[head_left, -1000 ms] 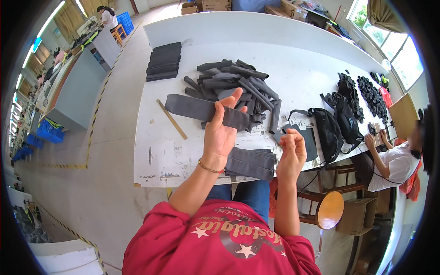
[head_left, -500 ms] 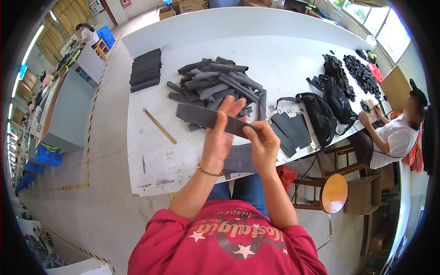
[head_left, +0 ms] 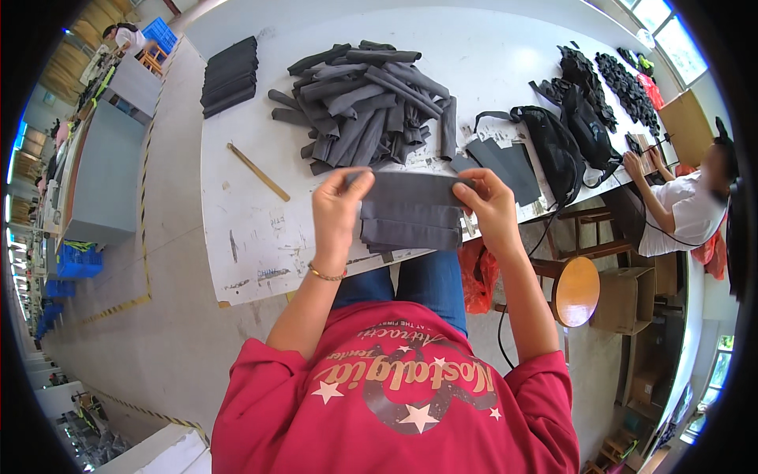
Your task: The recorder folds and stacks grey foam or fabric material pieces on a table in a workshop setting.
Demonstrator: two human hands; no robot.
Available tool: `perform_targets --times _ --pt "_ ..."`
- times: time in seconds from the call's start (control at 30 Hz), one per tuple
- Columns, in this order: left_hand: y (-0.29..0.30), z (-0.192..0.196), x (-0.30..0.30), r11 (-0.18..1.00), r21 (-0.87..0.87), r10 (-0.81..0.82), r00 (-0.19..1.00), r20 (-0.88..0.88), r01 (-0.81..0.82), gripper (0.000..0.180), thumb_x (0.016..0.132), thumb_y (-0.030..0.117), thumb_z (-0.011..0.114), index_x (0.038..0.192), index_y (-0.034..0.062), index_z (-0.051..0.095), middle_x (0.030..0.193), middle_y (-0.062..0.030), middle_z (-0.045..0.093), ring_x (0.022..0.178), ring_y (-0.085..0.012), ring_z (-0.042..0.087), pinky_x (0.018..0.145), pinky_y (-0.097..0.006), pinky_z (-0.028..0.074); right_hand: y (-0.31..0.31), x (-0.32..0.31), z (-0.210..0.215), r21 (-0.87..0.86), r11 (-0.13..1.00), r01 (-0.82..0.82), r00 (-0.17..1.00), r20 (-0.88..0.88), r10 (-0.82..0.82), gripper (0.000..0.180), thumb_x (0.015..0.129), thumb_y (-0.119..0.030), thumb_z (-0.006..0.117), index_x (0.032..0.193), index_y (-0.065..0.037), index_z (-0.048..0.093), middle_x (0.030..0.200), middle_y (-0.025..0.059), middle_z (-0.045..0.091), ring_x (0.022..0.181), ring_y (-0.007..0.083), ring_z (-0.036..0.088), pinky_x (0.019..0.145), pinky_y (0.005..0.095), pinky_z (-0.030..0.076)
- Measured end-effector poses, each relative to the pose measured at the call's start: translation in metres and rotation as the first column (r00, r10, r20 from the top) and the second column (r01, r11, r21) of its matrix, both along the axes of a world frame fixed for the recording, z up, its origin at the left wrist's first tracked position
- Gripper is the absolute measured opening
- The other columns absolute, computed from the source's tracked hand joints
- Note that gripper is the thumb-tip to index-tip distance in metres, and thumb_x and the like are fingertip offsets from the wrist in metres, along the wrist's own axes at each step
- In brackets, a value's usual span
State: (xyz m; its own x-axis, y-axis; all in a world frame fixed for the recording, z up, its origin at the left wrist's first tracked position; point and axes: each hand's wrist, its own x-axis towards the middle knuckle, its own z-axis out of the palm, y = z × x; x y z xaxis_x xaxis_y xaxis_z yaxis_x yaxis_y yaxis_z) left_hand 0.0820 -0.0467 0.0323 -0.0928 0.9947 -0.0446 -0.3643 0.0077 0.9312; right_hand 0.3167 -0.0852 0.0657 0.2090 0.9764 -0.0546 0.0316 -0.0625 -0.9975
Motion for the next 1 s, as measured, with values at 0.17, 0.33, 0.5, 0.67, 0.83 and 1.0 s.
perform_targets --times 0.17,0.33,0.5,0.67,0.83,1.0 --pt "-0.012 -0.052 0.008 0.943 0.33 0.242 0.588 -0.772 0.045 0.025 0.077 0.017 0.079 0.096 0.0035 0.069 0.092 -0.0058 0.06 0.079 -0.017 0.059 0.069 -0.027 0.048 -0.021 0.017 -0.08 -0.06 0.997 0.041 0.943 0.333 -0.019 0.019 0.087 -0.011 0.072 0.101 0.0 0.063 0.077 0.0 0.062 0.067 0.0063 0.053 0.06 0.023 0.042" --pt "0.02 -0.026 0.015 0.918 0.384 0.228 0.664 -0.712 0.096 0.015 0.082 0.01 0.072 0.095 0.0039 0.067 0.092 -0.0076 0.061 0.077 -0.0199 0.059 0.068 -0.029 0.048 -0.021 0.021 -0.075 0.13 0.99 0.062 0.536 0.832 -0.143 0.033 0.085 -0.024 0.073 0.11 -0.007 0.06 0.089 0.0135 0.062 0.075 0.0329 0.062 0.066 0.0429 0.048" --pt "0.105 -0.003 0.048 0.872 0.466 0.24 0.703 -0.67 0.147 0.008 0.086 0.007 0.067 0.09 0.0012 0.068 0.082 -0.0113 0.067 0.07 -0.0222 0.066 0.063 -0.03 0.05 0.005 0.094 -0.091 0.169 0.986 0.006 0.351 0.922 -0.16 0.028 0.083 -0.02 0.071 0.104 -0.005 0.061 0.096 0.013 0.061 0.092 0.0322 0.059 0.076 0.0419 0.048" --pt "0.144 -0.043 0.128 0.899 0.236 -0.003 0.543 -0.84 0.37 0.029 0.087 0.03 0.069 0.084 0.0011 0.067 0.084 -0.0164 0.068 0.078 -0.0327 0.067 0.067 -0.041 0.052 0.027 0.082 -0.106 0.043 0.992 -0.123 -0.015 0.999 -0.045 0.041 0.081 -0.024 0.069 0.115 -0.003 0.059 0.104 0.0103 0.058 0.1 0.0268 0.055 0.081 0.0389 0.045" --pt "0.154 -0.086 0.183 0.942 0.178 0.1 0.268 -0.958 0.285 0.039 0.079 0.037 0.076 0.092 0.0031 0.063 0.093 -0.0179 0.067 0.088 -0.0349 0.066 0.072 -0.043 0.053 0.025 0.078 -0.133 0.035 0.968 -0.247 -0.283 0.953 -0.107 0.02 0.076 -0.011 0.059 0.091 0.0 0.066 0.092 0.0123 0.059 0.09 0.0259 0.056 0.075 0.0364 0.045" --pt "0.177 -0.113 0.171 0.961 0.027 -0.092 0.409 -0.908 0.275 0.037 0.077 0.025 0.077 0.1 0.0009 0.062 0.094 -0.019 0.069 0.082 -0.0333 0.068 0.074 -0.041 0.054 0.024 0.08 -0.127 0.008 0.948 -0.318 -0.21 0.975 -0.078 0.014 0.075 -0.012 0.061 0.084 -0.003 0.064 0.092 0.0126 0.06 0.09 0.0265 0.056 0.076 0.0359 0.045"
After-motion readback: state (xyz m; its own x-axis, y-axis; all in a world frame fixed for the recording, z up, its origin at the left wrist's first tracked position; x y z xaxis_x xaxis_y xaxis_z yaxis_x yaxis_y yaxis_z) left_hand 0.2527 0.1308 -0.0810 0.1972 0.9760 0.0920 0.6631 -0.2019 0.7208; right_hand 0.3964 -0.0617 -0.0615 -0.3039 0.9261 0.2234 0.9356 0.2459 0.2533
